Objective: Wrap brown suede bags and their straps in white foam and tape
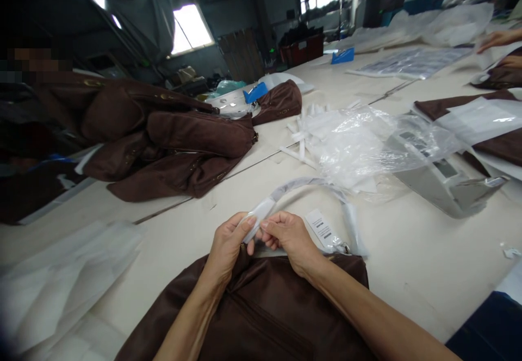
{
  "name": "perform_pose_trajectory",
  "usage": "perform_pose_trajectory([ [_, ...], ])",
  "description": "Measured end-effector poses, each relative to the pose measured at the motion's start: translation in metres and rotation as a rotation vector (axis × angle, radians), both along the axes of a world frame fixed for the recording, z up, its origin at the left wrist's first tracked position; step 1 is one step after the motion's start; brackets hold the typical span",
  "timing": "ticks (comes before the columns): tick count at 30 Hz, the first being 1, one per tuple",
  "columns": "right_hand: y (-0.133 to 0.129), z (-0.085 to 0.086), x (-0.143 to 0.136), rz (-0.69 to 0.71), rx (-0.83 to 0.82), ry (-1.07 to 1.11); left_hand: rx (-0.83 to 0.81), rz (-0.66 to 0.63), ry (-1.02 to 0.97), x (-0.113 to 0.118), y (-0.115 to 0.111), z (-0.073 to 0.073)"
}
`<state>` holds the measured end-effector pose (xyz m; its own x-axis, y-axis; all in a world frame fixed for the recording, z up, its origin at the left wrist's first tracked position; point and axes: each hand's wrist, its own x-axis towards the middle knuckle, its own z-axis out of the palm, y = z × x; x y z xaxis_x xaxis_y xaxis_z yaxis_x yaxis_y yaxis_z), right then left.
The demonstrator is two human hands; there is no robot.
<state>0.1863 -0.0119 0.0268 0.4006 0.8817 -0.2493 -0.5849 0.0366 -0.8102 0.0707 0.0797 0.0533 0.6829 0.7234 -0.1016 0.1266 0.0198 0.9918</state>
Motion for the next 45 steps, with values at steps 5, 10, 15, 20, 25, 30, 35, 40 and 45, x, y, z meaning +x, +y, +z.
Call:
perform_pose_trajectory([
  [5, -0.001, -0.001, -0.001, -0.004, 0.001, 0.029, 0.002, 0.001, 0.005, 0.001, 0.0, 0.001],
  [10, -0.003, -0.002, 0.0, -0.006, 0.01, 0.068, -0.005, 0.017, 0.013, 0.001, -0.001, 0.002],
  [15, -0.007, -0.004, 0.003, 0.068, 0.016, 0.073, -0.015, 0.032, 0.023, 0.0, 0.0, 0.002],
  [20, -0.001, -0.008, 0.003, 0.067, 0.006, -0.026, -0.11, 0.012, -0.001, -0.002, 0.0, 0.001],
  [25, 0.006, -0.006, 0.004, 0.11, 0.043, -0.097, -0.212, -0.074, -0.037, -0.003, 0.001, 0.001],
  [30, 0.006, -0.006, 0.007, 0.09, 0.071, -0.155, -0.261, -0.132, -0.055, -0.003, 0.0, 0.002],
  [35, 0.005, -0.01, 0.008, 0.058, 0.039, -0.199, -0.31, -0.181, -0.098, -0.001, -0.003, 0.003],
  [40, 0.008, -0.019, 0.015, -0.078, -0.05, -0.369, -0.325, -0.229, -0.056, 0.0, -0.002, 0.003],
  [45, 0.014, -0.026, 0.018, -0.234, -0.056, -0.385, -0.285, -0.348, 0.026, 0.001, 0.0, 0.0],
])
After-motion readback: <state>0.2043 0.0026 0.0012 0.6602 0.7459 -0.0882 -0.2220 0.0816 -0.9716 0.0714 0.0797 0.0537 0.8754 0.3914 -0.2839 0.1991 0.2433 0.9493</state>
